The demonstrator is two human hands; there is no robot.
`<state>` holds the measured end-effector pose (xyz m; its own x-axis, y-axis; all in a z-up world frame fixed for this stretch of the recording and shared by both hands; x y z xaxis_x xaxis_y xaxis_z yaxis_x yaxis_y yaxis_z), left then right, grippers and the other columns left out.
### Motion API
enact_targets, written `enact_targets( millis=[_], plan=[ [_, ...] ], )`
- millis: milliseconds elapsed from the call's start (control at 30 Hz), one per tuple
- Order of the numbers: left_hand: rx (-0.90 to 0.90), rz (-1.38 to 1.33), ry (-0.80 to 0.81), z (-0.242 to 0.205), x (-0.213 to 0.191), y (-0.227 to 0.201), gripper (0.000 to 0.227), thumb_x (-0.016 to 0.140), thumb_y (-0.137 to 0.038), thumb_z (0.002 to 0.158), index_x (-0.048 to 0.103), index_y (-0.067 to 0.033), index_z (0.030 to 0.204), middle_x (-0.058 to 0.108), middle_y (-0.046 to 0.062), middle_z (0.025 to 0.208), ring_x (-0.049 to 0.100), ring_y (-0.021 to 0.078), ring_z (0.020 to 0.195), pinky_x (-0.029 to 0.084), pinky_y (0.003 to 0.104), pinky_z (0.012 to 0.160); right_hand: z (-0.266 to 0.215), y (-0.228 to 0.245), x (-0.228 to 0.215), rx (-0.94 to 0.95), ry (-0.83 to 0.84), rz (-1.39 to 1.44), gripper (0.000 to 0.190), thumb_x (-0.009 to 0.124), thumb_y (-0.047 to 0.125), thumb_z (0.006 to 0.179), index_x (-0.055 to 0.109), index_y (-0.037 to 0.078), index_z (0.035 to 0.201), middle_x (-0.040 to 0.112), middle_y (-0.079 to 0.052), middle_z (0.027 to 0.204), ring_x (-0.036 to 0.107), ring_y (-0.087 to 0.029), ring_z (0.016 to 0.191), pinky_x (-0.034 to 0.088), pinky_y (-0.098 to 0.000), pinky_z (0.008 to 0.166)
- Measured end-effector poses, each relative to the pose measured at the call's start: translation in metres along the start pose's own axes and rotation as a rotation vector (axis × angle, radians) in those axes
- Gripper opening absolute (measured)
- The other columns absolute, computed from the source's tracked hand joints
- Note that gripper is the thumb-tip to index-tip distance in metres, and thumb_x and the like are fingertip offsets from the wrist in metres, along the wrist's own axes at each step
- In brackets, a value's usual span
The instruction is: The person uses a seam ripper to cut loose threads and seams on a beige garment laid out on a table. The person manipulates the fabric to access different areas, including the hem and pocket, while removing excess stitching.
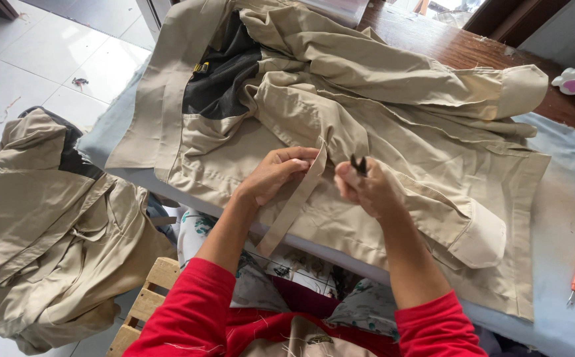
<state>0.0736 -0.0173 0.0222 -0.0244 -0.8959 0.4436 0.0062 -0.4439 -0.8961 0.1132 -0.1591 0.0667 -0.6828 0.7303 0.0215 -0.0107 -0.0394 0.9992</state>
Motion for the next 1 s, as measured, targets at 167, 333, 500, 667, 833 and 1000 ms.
enact_targets(
  millis=[167,333,500,667,833,1000],
  plan=[
    [-0.008,-0.012,0.014,0.006,-0.004,0.009,0.041,0.07,-0.013,0.092,0.069,-0.0001,0.131,0.075,0.015,0.101,0.072,0.0169,0.089,0.061,0.034,0.081,-0.014,-0.005,-0.02,0.075,-0.305,-0.342,0.027,0.072,0.024,0.096,0.07,0.005,0.077,0.052,-0.004,0.045,0.046,-0.01,0.043,0.034,-0.0219,0.043],
    [-0.013,0.008,0.012,0.005,0.0,0.007,0.046,0.077,-0.012,0.088,0.067,0.0013,0.131,0.073,0.01,0.094,0.072,0.0138,0.084,0.063,0.03,0.076,-0.014,-0.034,-0.011,0.149,-0.35,-0.587,0.021,0.076,0.039,0.09,0.075,0.018,0.087,0.063,-0.005,0.061,0.059,-0.015,0.058,0.048,-0.0275,0.057],
    [0.0,0.051,0.016,0.007,-0.002,0.008,0.048,0.08,-0.011,0.086,0.067,0.0005,0.131,0.072,0.008,0.093,0.071,0.0121,0.083,0.063,0.029,0.075,-0.022,-0.038,-0.015,0.098,-0.458,-0.706,0.012,0.069,0.029,0.09,0.073,0.022,0.082,0.059,-0.001,0.056,0.058,-0.014,0.055,0.049,-0.0294,0.057],
    [-0.005,0.039,0.012,0.007,-0.005,0.011,0.05,0.08,-0.013,0.086,0.065,0.0018,0.131,0.072,0.009,0.095,0.071,0.0117,0.084,0.062,0.027,0.075,-0.061,0.02,0.031,-0.077,-0.008,-0.011,0.044,0.062,0.013,0.094,0.054,0.008,0.05,0.043,-0.002,0.036,0.031,-0.006,0.032,0.028,-0.0211,0.032],
    [0.013,0.031,0.037,0.009,-0.005,0.013,0.049,0.08,-0.011,0.087,0.064,0.0025,0.131,0.072,0.01,0.095,0.071,0.0127,0.084,0.062,0.028,0.074,-0.077,0.013,0.034,-0.006,-0.003,-0.596,0.009,0.076,0.014,0.085,0.072,0.008,0.089,0.064,-0.013,0.077,0.057,-0.027,0.074,0.046,-0.039,0.063],
    [0.03,0.012,0.025,0.012,-0.009,0.017,0.047,0.08,-0.009,0.086,0.065,0.0011,0.13,0.073,0.01,0.095,0.073,0.0121,0.084,0.062,0.027,0.075,-0.084,-0.021,0.035,0.041,0.056,-1.107,0.027,0.073,0.023,0.084,0.065,0.022,0.11,0.068,-0.002,0.1,0.071,-0.03,0.096,0.056,-0.0434,0.081]
  ],
)
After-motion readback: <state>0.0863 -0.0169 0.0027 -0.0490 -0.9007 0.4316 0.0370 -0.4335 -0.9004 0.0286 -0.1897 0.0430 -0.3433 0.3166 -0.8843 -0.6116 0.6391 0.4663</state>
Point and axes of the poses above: each hand's wrist, its own z-axis towards the middle knuckle, its own x-axis out of the palm, y = z × x, the point moved 9 cm from there along z, towards the middle knuckle
